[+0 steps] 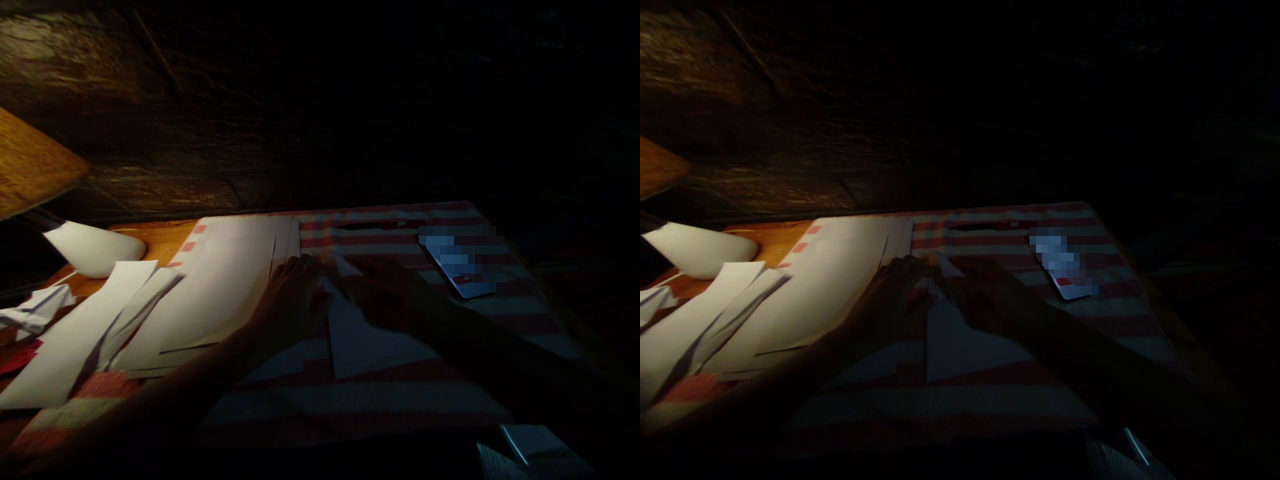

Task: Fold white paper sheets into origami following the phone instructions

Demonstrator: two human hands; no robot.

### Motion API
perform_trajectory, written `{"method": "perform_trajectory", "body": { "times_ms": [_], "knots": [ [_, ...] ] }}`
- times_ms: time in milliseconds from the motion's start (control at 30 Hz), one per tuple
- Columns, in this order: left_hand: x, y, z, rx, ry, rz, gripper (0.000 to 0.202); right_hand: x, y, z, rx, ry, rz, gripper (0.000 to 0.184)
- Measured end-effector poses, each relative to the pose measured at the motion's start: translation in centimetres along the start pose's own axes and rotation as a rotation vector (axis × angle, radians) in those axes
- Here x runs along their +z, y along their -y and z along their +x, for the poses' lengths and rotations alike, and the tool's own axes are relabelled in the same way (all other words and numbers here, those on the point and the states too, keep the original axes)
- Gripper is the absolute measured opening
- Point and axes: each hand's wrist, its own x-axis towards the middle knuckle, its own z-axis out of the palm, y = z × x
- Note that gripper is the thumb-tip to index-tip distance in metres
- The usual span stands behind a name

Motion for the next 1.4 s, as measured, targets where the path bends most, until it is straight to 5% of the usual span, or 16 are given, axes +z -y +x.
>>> {"method": "perform_trajectory", "body": {
  "times_ms": [133,267,667,1100,1400],
  "knots": [
    [0.1,-0.4,-0.1,0.001,0.005,0.0,0.033,1.0,0.0,-0.1,-0.054,-0.069,-0.011,0.061],
    [0.1,-0.4,-0.1,-0.003,-0.013,-0.029,0.033,1.1,0.4,0.2,0.068,-0.095,-0.028,0.064],
    [-1.5,0.8,0.3,0.059,0.065,-0.121,0.015,0.8,3.2,0.3,0.028,-0.024,-0.18,0.042],
    [-0.7,0.9,0.3,0.008,0.034,-0.143,0.021,2.3,3.0,-0.6,-0.01,0.081,-0.383,0.045],
    [0.1,0.9,0.2,-0.002,-0.014,-0.156,0.023,0.9,2.9,0.1,0.061,0.044,-0.304,0.05]
  ]
}}
